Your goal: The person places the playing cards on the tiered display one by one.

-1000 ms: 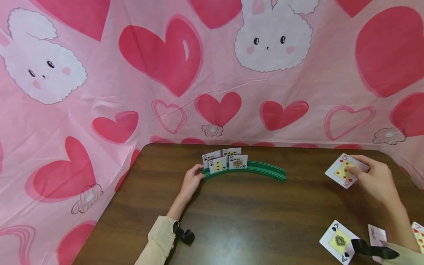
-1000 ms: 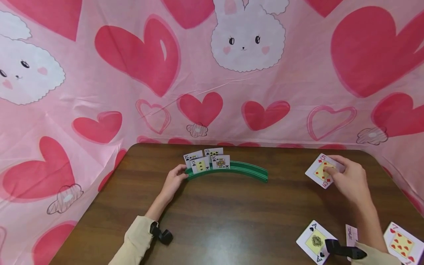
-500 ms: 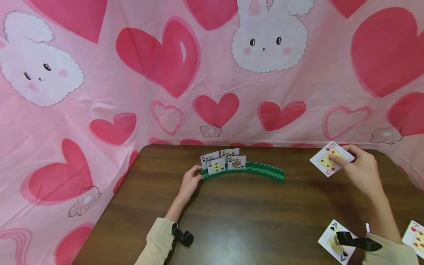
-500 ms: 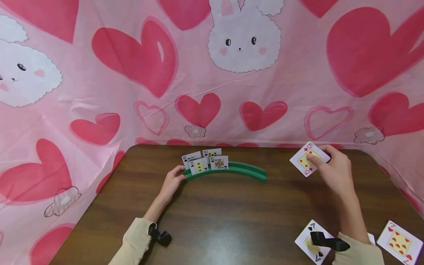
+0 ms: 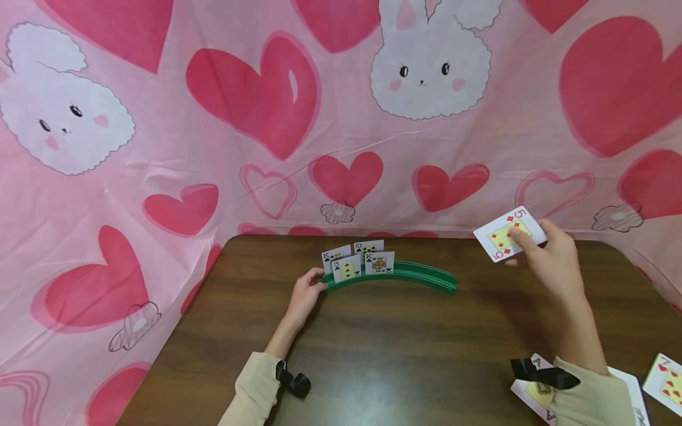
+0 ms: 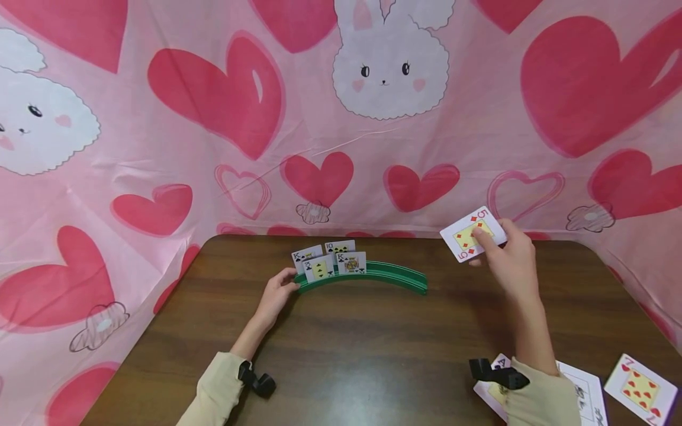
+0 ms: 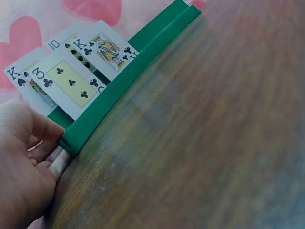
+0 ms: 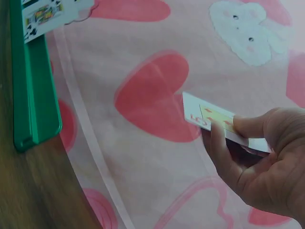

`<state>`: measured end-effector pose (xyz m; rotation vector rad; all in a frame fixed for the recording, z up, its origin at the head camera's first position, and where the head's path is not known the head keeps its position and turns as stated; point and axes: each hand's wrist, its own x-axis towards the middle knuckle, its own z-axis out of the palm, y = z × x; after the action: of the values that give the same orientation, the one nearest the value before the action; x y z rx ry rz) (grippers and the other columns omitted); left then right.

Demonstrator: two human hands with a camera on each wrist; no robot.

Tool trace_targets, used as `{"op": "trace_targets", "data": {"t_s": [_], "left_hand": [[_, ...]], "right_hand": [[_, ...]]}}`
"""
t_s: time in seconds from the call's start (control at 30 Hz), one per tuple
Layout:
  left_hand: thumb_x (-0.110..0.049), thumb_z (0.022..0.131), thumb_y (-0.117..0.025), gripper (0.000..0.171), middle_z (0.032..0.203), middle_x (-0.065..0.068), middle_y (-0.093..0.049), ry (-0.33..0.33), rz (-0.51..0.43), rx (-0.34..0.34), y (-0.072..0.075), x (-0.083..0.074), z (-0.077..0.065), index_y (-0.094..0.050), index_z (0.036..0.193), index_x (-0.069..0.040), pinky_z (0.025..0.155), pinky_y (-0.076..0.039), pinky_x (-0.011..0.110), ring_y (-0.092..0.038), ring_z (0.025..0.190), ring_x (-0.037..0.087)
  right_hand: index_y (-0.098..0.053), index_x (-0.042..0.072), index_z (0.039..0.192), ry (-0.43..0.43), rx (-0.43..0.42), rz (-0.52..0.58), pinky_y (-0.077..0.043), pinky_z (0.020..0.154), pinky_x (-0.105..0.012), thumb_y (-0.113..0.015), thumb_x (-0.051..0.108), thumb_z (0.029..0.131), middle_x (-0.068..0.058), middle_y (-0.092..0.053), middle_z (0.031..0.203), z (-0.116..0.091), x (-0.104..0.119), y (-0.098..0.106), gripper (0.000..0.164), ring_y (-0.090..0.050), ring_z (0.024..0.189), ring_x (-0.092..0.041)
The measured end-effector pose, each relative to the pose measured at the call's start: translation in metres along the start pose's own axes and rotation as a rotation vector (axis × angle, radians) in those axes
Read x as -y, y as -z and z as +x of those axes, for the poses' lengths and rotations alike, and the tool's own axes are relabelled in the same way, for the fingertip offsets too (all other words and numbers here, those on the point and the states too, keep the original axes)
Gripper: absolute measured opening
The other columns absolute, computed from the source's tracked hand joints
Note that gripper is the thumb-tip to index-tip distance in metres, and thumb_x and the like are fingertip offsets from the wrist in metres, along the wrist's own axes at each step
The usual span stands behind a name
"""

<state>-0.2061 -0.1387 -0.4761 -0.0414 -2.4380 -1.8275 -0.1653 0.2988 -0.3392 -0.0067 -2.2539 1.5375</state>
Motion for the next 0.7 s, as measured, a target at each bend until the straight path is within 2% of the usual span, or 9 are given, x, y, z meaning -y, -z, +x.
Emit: {"op": "trace_targets", "data": {"t_s": [0.07, 0.13, 0.23, 0.47, 0.63, 0.7], "left_hand": [[0.004, 0.091, -0.06, 0.028, 0.119, 0.02, -0.068, 0.0, 0.001, 0.001, 0.0, 0.0, 0.0, -0.068, 0.118, 0.007, 0.086, -0.046, 0.032, -0.06, 0.104, 0.026], [0.004, 0.091, -0.06, 0.028, 0.12, 0.02, -0.068, 0.005, 0.002, 0.0, 0.0, -0.001, 0.0, -0.068, 0.118, 0.006, 0.087, -0.046, 0.033, -0.06, 0.105, 0.026], [0.004, 0.092, -0.059, 0.028, 0.122, 0.02, -0.067, 0.015, 0.001, -0.002, 0.001, -0.001, -0.001, -0.068, 0.118, 0.006, 0.088, -0.046, 0.034, -0.06, 0.106, 0.027], [0.002, 0.093, -0.059, 0.028, 0.121, 0.02, -0.066, 0.027, 0.011, -0.003, 0.001, -0.002, -0.003, -0.068, 0.119, 0.005, 0.088, -0.045, 0.035, -0.058, 0.105, 0.028], [0.003, 0.093, -0.059, 0.028, 0.12, 0.019, -0.066, 0.031, 0.012, -0.007, 0.001, -0.002, -0.003, -0.068, 0.119, 0.005, 0.088, -0.045, 0.035, -0.058, 0.105, 0.027], [0.003, 0.093, -0.059, 0.028, 0.12, 0.019, -0.066, 0.031, 0.01, -0.009, 0.001, -0.002, -0.003, -0.069, 0.119, 0.005, 0.089, -0.044, 0.035, -0.058, 0.105, 0.027]], "right_hand": [[-0.055, 0.002, 0.101, -0.02, 0.041, 0.182, -0.056, 0.05, -0.03, -0.065, 0.009, 0.101, 0.009, -0.066, 0.077, 0.0, 0.002, -0.004, 0.012, -0.068, 0.062, -0.005], [-0.055, 0.002, 0.101, -0.034, 0.061, 0.342, -0.056, 0.05, -0.033, -0.064, 0.003, 0.1, 0.003, -0.067, 0.081, 0.001, 0.004, -0.007, 0.009, -0.07, 0.065, -0.009], [-0.058, 0.003, 0.1, -0.04, 0.059, 0.479, -0.057, 0.055, -0.031, -0.067, -0.005, 0.095, 0.0, -0.066, 0.084, 0.002, 0.006, -0.012, 0.013, -0.07, 0.068, -0.009], [-0.063, 0.004, 0.097, -0.069, -0.019, 0.52, -0.057, 0.06, -0.024, -0.076, -0.009, 0.086, 0.001, -0.071, 0.08, 0.003, 0.018, -0.023, 0.022, -0.07, 0.067, -0.008], [-0.059, 0.001, 0.097, -0.116, -0.156, 0.634, -0.057, 0.06, -0.024, -0.08, -0.012, 0.081, -0.001, -0.072, 0.079, 0.004, 0.032, -0.033, 0.029, -0.069, 0.069, -0.008], [-0.059, 0.0, 0.097, -0.11, -0.209, 0.68, -0.057, 0.059, -0.026, -0.078, -0.013, 0.082, -0.003, -0.072, 0.079, 0.005, 0.037, -0.038, 0.029, -0.069, 0.069, -0.01]]}}
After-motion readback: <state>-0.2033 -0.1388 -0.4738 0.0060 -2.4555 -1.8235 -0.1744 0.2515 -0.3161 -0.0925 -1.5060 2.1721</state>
